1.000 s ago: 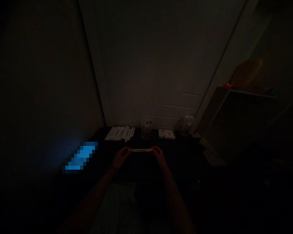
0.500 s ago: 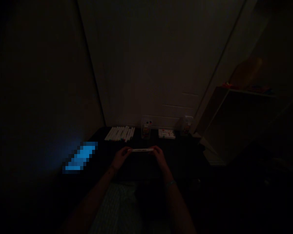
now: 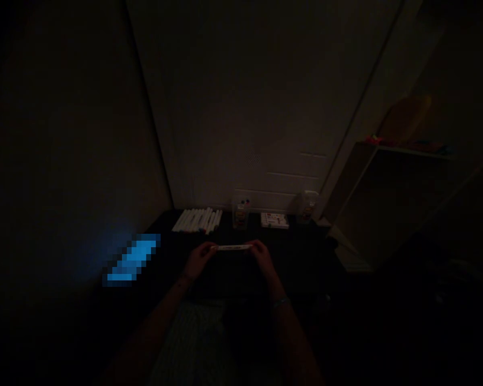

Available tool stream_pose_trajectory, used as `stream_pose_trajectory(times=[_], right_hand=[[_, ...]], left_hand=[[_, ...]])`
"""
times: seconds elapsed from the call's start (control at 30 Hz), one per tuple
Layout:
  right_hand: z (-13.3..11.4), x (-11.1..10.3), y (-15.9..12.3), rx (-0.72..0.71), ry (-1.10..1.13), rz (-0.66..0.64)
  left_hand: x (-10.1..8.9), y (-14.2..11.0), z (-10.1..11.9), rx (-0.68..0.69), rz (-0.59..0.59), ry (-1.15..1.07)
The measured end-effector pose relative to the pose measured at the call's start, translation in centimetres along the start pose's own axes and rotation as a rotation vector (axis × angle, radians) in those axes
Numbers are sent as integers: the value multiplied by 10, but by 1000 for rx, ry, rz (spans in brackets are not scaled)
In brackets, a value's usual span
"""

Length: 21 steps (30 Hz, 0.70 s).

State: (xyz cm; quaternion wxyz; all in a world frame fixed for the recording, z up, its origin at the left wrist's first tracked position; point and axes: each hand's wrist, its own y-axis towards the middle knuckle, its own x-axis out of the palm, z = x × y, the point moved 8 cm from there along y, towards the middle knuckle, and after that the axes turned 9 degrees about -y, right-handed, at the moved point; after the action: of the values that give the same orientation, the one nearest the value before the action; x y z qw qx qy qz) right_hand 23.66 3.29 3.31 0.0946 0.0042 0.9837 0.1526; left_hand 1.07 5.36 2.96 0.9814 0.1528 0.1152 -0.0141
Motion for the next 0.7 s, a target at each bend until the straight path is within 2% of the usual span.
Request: stream_pose_trajectory(times=[0.17,0.7], right_hand=[[3,1,1,48,6,-1],[1,2,-1,58,16,11]], left_hand=[[1,0,1,-3,-13,0],[1,0,1,-15,-13,2]])
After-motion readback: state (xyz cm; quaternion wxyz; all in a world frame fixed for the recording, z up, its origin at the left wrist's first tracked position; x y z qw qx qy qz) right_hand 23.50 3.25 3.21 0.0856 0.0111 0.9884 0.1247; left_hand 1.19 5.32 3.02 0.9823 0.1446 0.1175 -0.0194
